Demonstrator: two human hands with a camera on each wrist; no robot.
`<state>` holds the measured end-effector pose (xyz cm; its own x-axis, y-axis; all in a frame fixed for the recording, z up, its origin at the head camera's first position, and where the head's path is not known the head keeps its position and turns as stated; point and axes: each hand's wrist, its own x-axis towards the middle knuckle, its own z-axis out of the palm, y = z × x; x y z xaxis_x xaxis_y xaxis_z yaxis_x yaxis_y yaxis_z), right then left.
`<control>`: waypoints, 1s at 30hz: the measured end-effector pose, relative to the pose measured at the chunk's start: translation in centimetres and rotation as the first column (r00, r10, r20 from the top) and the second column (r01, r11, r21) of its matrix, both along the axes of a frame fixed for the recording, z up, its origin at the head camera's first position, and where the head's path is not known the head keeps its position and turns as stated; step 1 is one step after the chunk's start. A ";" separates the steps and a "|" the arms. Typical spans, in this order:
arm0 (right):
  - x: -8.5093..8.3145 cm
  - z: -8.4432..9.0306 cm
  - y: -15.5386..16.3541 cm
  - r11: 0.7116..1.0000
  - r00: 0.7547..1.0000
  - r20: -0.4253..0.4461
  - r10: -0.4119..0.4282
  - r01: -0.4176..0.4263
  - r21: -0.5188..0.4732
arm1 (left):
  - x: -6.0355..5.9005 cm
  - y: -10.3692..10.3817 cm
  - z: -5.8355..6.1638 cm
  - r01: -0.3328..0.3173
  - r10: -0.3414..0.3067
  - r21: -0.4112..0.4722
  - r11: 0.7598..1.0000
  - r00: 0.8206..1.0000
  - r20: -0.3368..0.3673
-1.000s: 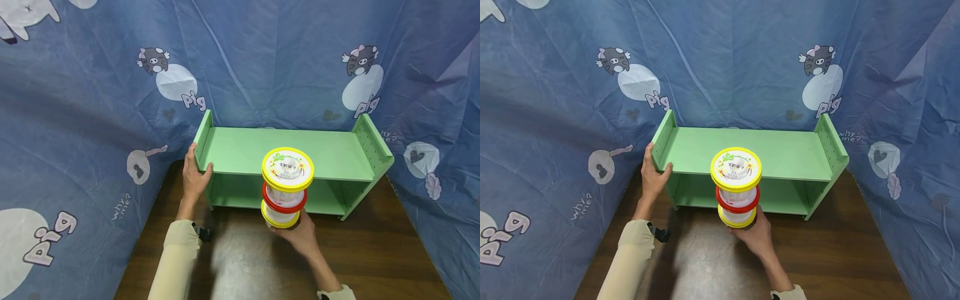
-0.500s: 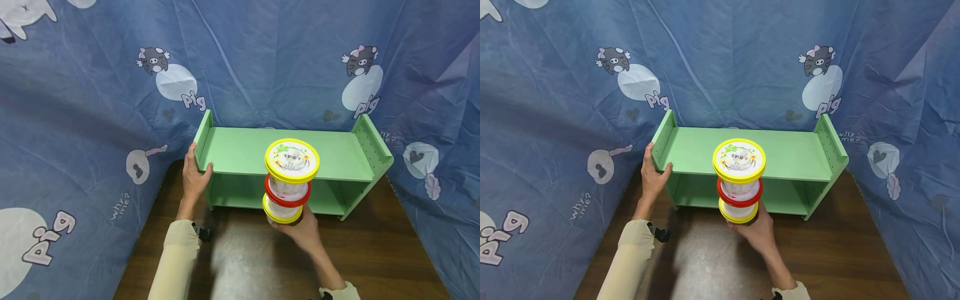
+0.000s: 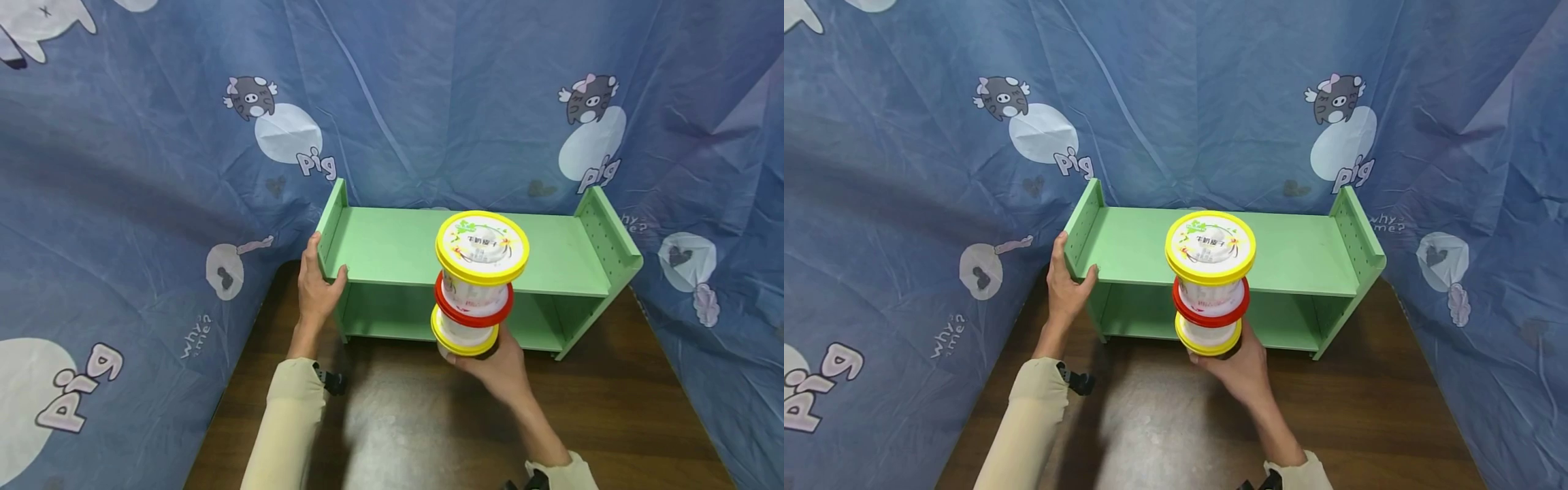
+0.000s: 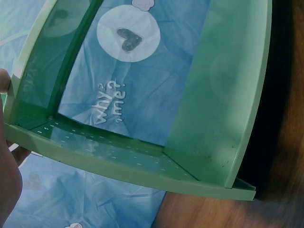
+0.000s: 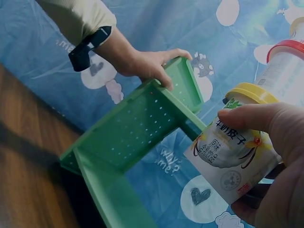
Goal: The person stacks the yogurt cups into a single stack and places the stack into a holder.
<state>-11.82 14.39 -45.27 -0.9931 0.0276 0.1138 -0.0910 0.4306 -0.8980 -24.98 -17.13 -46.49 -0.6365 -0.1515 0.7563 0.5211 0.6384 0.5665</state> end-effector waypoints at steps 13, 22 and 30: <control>-0.6 1.6 0.2 1.000 1.000 0.001 0.020 -0.020 -0.015 | -0.1 0.0 -0.1 -0.009 0.009 -0.001 1.000 1.000 0.005; -0.9 2.7 0.3 0.997 0.999 -0.016 0.043 -0.044 -0.066 | 0.0 0.1 0.0 -0.005 0.005 0.004 1.000 1.000 0.014; -1.2 3.6 0.2 0.995 0.999 0.019 0.045 -0.043 -0.086 | 0.1 0.0 0.0 -0.001 0.001 0.006 1.000 1.000 0.020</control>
<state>-13.02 14.55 -41.63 -0.9957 -0.0078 0.0923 -0.0892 0.3479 -0.9333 -24.93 -17.10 -46.51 -0.6517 -0.1566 0.7421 0.5088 0.6354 0.5808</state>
